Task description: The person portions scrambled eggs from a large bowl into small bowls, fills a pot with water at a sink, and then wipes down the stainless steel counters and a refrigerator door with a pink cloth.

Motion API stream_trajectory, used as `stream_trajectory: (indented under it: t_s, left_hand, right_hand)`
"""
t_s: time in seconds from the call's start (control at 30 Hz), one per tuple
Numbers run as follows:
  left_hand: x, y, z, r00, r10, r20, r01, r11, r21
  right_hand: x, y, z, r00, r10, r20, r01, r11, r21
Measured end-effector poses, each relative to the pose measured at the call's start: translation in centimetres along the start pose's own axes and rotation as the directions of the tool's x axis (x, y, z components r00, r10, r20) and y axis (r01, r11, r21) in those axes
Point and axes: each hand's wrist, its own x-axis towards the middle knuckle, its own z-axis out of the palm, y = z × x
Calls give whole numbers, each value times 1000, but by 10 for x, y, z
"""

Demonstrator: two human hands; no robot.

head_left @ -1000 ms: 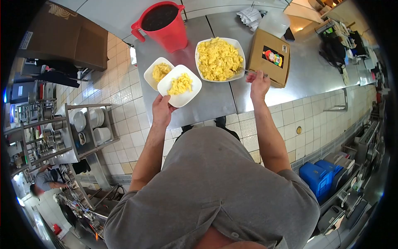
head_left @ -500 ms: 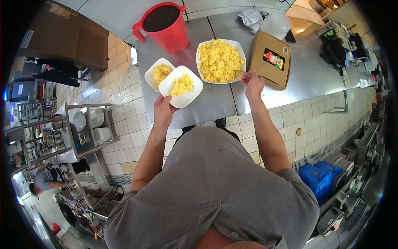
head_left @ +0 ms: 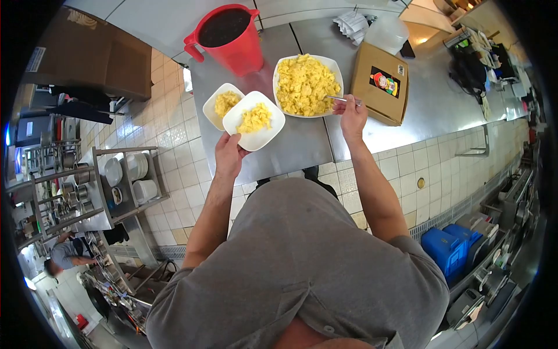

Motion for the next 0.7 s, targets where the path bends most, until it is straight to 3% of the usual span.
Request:
stream_trajectory:
  t_s: [0.53,0.63,0.7]
  left_hand:
    - [27,1,41,999,-36,39,31,991,128]
    - [35,-5,56,997,-21,81,10,992,126]
    - [40,-6,64,991,-44,130,27,991,132]
  right_hand:
    - [-4,-53,3,999,-23,32,18,989,144]
    - [-18,-70,17,988,-61,141,47,994,99]
    - [-29,-72,30,946,-37,323,25,999,42]
